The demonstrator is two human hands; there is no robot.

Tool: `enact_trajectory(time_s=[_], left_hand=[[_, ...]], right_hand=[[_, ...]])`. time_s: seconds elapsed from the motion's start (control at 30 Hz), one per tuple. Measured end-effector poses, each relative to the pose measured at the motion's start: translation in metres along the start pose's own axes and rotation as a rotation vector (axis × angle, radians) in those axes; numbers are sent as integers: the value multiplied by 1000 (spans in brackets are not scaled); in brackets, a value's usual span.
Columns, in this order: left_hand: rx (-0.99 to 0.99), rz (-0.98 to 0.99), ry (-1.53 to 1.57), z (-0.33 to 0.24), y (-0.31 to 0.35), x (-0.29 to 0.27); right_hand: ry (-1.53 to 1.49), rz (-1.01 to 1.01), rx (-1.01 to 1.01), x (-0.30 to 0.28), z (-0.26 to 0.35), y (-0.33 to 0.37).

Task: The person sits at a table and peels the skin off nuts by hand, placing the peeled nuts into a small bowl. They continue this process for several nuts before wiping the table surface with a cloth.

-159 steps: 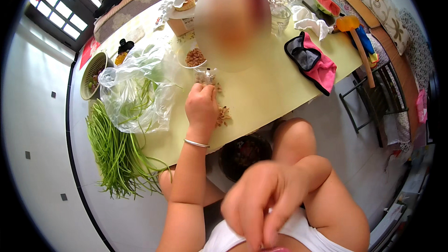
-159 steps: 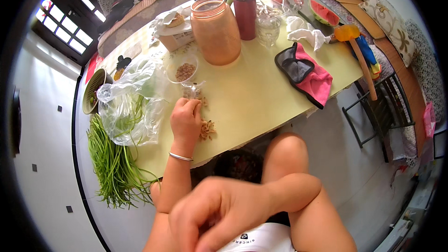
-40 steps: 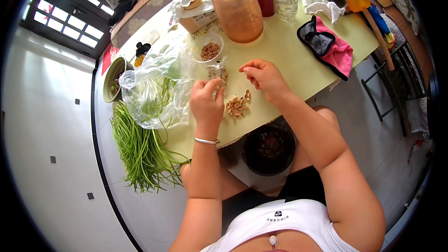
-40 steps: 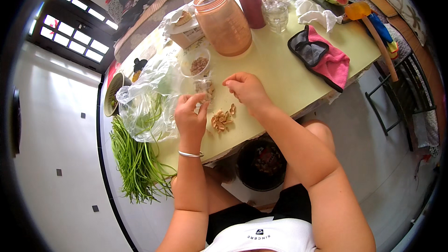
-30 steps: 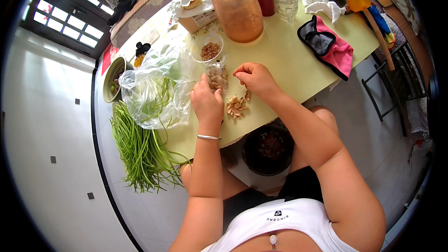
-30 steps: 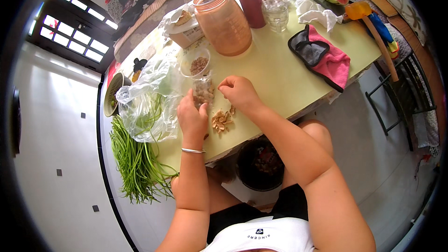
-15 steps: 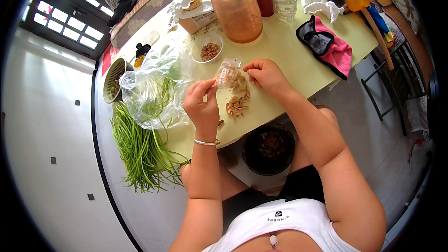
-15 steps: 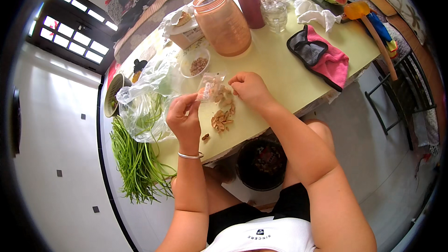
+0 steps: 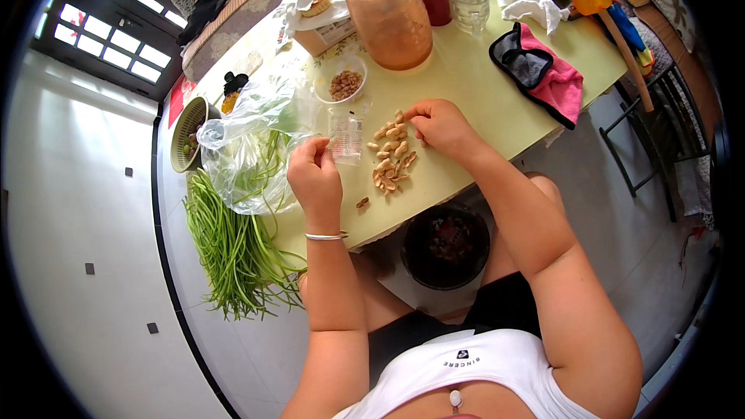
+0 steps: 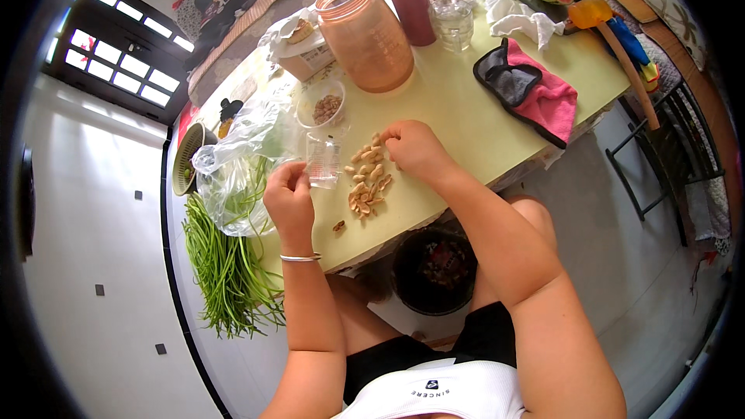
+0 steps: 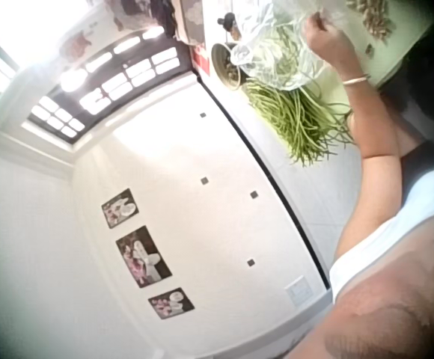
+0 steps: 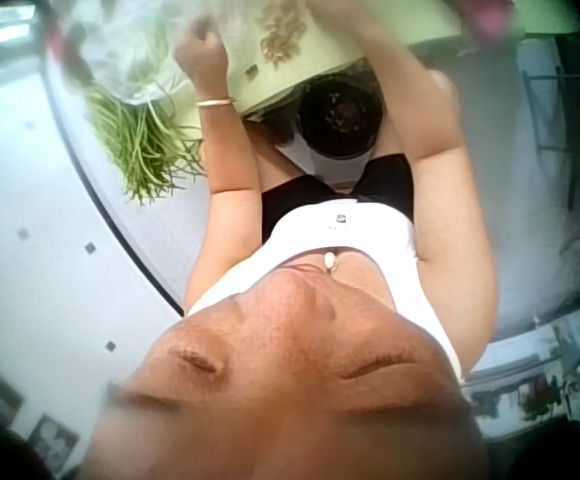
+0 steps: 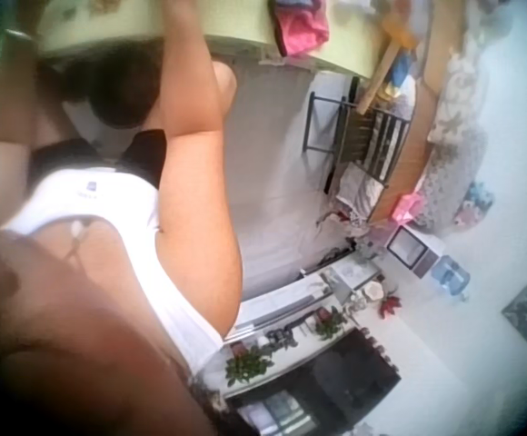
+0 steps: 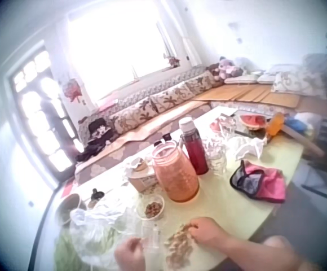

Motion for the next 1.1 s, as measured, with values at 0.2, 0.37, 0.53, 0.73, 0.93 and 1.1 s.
enact_trajectory(time_s=[0.2,0.37,0.53,0.73,0.93,1.1], left_hand=[[261,-143,-360,-35,6,-11],[435,144,-158,-58,14,26],[300,65,-368,-53,17,32],[223,-89,-353,-46,12,8],[170,-11,-605,-18,6,16],[224,-81,-620,-22,9,19]], right_hand=[[45,-17,-53,-3,16,7],[-118,-14,-15,-1,18,9],[-105,-17,-36,-7,17,7],[-80,-25,-47,-10,22,6],[158,7,-120,-12,16,0],[365,34,-123,-19,13,11]])
Point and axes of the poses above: each hand's wrist, its own y-axis away from the middle knuckle, its own x-axis out of the palm, z = x × y, the point moved 9 cm from there along -y, towards the middle knuckle, and after that the axes turned 3 degrees about -y, right-handed, at the moved point
